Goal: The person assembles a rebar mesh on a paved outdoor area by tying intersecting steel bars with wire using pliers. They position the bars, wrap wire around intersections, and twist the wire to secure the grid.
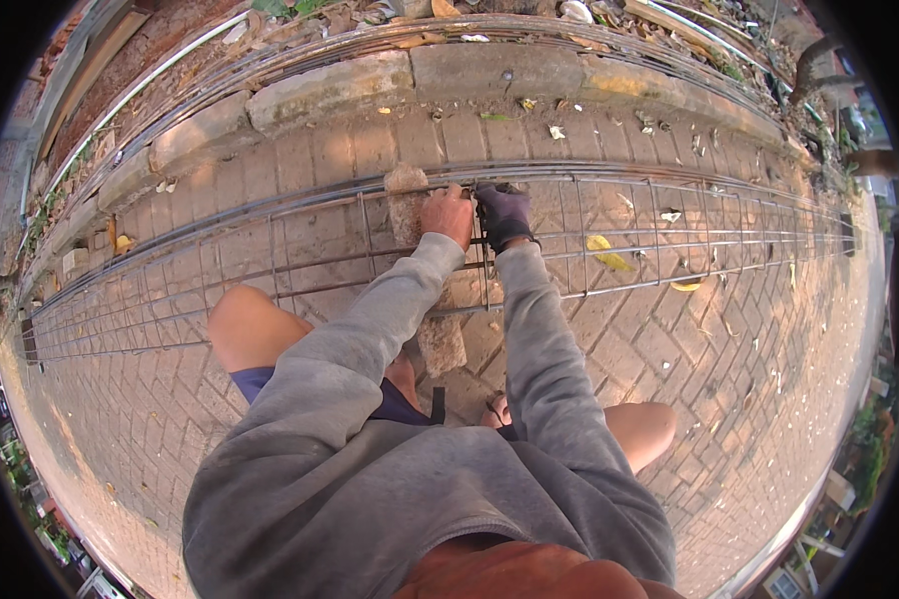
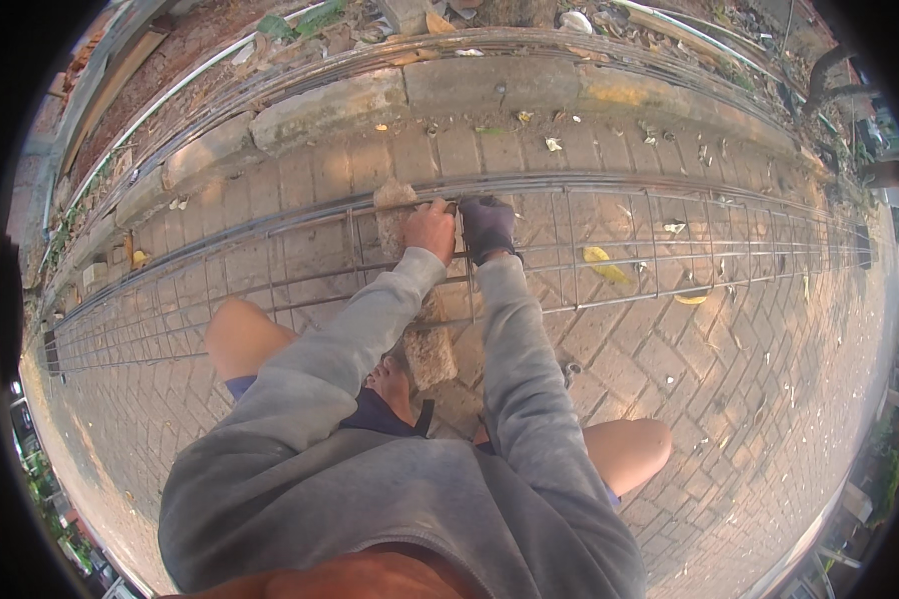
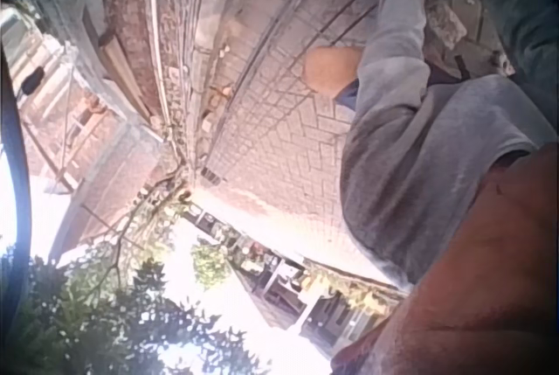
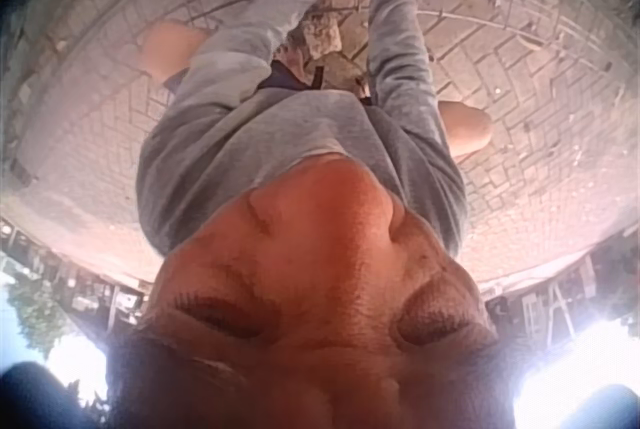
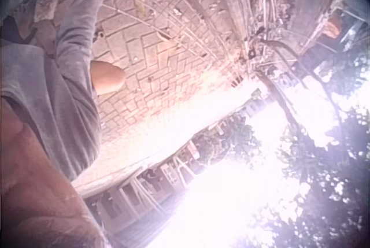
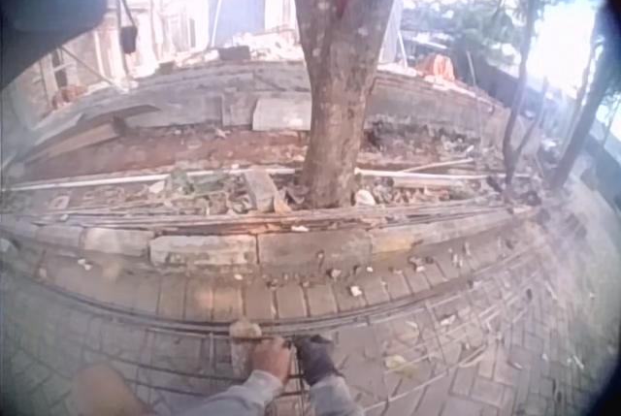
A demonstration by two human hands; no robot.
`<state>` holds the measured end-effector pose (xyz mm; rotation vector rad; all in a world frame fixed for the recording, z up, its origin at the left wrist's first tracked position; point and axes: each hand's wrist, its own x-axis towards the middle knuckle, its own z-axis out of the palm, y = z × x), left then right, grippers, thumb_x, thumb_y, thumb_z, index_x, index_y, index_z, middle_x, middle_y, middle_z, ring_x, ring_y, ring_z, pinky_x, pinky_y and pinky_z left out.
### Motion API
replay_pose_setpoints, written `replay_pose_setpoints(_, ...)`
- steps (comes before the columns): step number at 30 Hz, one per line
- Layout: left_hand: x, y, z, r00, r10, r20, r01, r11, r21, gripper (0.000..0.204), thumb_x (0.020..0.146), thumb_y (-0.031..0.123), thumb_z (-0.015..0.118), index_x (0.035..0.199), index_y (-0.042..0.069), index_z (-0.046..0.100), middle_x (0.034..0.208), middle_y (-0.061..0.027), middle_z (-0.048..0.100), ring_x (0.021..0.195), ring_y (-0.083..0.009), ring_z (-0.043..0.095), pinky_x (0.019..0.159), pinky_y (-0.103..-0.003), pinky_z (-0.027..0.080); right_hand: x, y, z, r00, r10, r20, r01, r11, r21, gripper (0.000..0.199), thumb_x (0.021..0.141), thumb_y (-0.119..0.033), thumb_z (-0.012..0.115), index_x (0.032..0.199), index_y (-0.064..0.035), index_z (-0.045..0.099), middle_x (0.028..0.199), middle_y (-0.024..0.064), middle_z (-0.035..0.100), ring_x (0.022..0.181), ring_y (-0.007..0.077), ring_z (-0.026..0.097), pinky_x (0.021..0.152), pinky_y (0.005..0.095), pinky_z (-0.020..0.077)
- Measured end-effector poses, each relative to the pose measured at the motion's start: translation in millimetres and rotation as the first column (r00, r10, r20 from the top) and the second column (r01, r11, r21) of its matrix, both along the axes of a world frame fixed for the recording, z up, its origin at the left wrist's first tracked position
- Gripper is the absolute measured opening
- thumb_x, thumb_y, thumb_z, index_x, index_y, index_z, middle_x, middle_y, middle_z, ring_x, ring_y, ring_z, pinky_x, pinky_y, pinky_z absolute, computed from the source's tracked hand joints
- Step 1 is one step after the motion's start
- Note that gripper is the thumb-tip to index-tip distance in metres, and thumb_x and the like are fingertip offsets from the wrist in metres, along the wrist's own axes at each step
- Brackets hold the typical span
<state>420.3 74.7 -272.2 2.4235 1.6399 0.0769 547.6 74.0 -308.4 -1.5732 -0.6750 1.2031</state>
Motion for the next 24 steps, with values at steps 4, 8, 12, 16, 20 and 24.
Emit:
replay_pose_setpoints(4,2.4,-5.3,12.4,0.999,-0.016,0.033,0.014,0.998,0.060,0.017,0.083,0.013,0.073,0.097,0.008,0.080,0.114,-0.0099,0.070,0.105,-0.0328,0.067,0.092,-0.046,0.055,-10.1,3.3,1.3,0.989,-0.128,-0.071,0.123,0.990,-0.063,0.015,0.086,-0.017,0.073,0.083,-0.0015,0.074,0.073,0.0014,0.067,0.065,0.0124,0.059,0.060,0.0326,0.0474)
replay_pose_setpoints(8,-7.9,18.0,31.6,0.996,-0.016,-0.090,-0.005,0.974,-0.226,0.019,0.081,0.012,0.072,0.098,0.009,0.080,0.103,-0.0119,0.076,0.097,-0.0325,0.072,0.085,-0.045,0.057,-9.5,1.9,13.9,0.992,-0.124,0.011,0.124,0.986,-0.114,0.019,0.081,-0.018,0.076,0.087,-0.0001,0.076,0.071,0.0037,0.068,0.062,0.0137,0.059,0.060,0.0337,0.0485)
replay_pose_setpoints(12,-19.6,82.6,34.5,0.971,0.118,0.208,-0.052,0.953,-0.298,0.019,0.081,0.012,0.069,0.096,0.007,0.080,0.092,-0.0122,0.078,0.090,-0.0297,0.075,0.079,-0.041,0.059,-7.8,1.9,21.4,0.991,-0.120,-0.055,0.106,0.971,-0.215,0.018,0.079,-0.016,0.077,0.086,-0.0003,0.076,0.069,0.0037,0.067,0.058,0.0131,0.058,0.056,0.0339,0.0471)
replay_pose_setpoints(16,-16.4,147.1,15.2,0.956,-0.070,0.285,0.272,0.577,-0.770,0.026,0.088,0.016,0.065,0.109,0.006,0.075,0.106,-0.0074,0.078,0.099,-0.0235,0.074,0.085,-0.041,0.058,-10.0,5.6,20.9,0.992,-0.128,0.009,0.127,0.977,-0.171,0.015,0.079,-0.016,0.076,0.083,-0.0011,0.074,0.065,0.0022,0.063,0.051,0.0140,0.055,0.049,0.0341,0.0450)
replay_pose_setpoints(20,-5.3,162.5,3.0,0.916,-0.043,0.398,0.397,0.214,-0.892,0.027,0.092,0.015,0.059,0.115,0.002,0.064,0.108,-0.0136,0.077,0.097,-0.0244,0.075,0.083,-0.041,0.059,-11.9,2.4,27.0,0.985,-0.140,-0.102,0.116,0.969,-0.217,0.011,0.081,-0.012,0.074,0.077,-0.0019,0.070,0.066,0.0035,0.064,0.048,0.0129,0.054,0.042,0.0313,0.0426)
replay_pose_setpoints(24,-7.2,154.1,-0.4,0.915,0.188,0.358,0.347,0.085,-0.934,0.033,0.091,0.011,0.055,0.121,-0.001,0.059,0.099,-0.0223,0.075,0.087,-0.0340,0.076,0.076,-0.048,0.063,-12.1,-0.3,38.0,0.992,-0.129,0.002,0.126,0.965,-0.230,0.015,0.080,-0.019,0.076,0.081,-0.0048,0.074,0.068,0.0047,0.066,0.058,0.0154,0.060,0.052,0.0345,0.0503)
